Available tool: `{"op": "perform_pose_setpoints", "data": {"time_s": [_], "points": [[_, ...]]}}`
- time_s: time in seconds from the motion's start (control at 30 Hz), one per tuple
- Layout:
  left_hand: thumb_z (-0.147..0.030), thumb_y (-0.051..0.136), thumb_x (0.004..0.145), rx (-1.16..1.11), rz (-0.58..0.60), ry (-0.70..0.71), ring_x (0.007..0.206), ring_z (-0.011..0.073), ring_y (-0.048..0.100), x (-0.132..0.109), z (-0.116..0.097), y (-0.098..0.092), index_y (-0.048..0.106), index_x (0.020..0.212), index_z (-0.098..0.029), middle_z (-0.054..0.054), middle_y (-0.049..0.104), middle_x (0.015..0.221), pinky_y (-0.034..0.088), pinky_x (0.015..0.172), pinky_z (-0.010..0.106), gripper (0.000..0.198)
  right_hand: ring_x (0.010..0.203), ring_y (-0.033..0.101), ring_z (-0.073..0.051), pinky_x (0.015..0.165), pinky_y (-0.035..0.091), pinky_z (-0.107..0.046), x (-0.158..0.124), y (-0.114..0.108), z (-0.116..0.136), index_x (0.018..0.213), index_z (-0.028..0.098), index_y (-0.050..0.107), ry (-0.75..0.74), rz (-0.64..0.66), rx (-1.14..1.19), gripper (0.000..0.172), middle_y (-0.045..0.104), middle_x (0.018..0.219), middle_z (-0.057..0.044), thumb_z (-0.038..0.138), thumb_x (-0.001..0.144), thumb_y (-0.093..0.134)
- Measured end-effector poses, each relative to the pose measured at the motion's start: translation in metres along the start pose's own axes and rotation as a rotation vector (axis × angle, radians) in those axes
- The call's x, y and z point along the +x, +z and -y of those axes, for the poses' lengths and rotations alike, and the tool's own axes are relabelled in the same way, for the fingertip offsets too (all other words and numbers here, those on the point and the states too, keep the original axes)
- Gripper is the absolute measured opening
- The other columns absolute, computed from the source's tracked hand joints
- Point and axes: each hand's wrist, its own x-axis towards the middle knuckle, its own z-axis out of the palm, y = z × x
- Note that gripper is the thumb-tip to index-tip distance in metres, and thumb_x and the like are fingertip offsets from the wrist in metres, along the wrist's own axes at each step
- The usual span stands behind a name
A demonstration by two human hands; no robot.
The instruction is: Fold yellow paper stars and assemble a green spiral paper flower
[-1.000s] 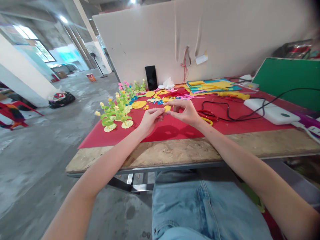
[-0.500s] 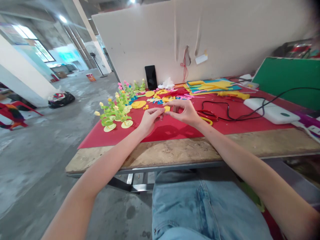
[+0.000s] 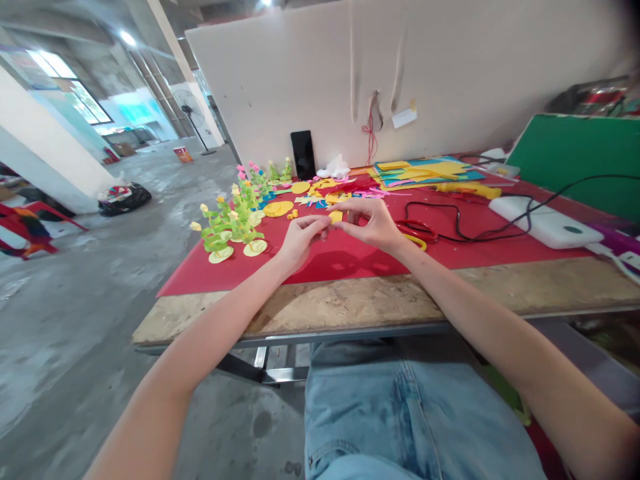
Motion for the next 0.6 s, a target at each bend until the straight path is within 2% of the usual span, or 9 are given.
{"op": "perform_pose_setpoints", "data": {"time_s": [0.17, 0.3, 0.6], "points": [[-0.026, 0.068, 0.060, 0.020, -0.024, -0.004, 0.047, 0.0048, 0.046, 0.0005, 0.0003, 0.0010, 0.066, 0.060, -0.016, -0.001, 0.061, 0.058, 0.038, 0.049, 0.020, 0.011, 0.046, 0.040, -0.004, 0.043, 0.032, -0.017, -0.0003, -0.0003, -0.0004, 0.091, 0.014, 0.066, -0.017, 0.004, -0.017, 0.025, 0.055, 0.059, 0.001, 0.030, 0.072, 0.061], [-0.027, 0.068, 0.062, 0.039, 0.002, 0.011, 0.048, 0.0048, 0.046, -0.0003, -0.0008, 0.0007, 0.067, 0.061, -0.016, -0.001, 0.059, 0.056, 0.037, 0.049, 0.019, 0.012, 0.045, 0.040, -0.004, 0.044, 0.033, -0.018, -0.0003, -0.0006, -0.0003, 0.092, 0.013, 0.066, -0.025, 0.001, -0.020, 0.026, 0.055, 0.059, 0.001, 0.029, 0.072, 0.060], [-0.029, 0.070, 0.061, 0.091, 0.028, 0.028, 0.049, 0.0047, 0.045, -0.0015, -0.0047, 0.0009, 0.067, 0.062, -0.016, -0.002, 0.055, 0.052, 0.037, 0.052, 0.019, 0.013, 0.049, 0.044, -0.005, 0.048, 0.039, -0.019, 0.0008, -0.0047, 0.0044, 0.092, 0.015, 0.066, -0.039, 0.022, -0.013, 0.026, 0.060, 0.068, -0.002, 0.032, 0.074, 0.059]]}}
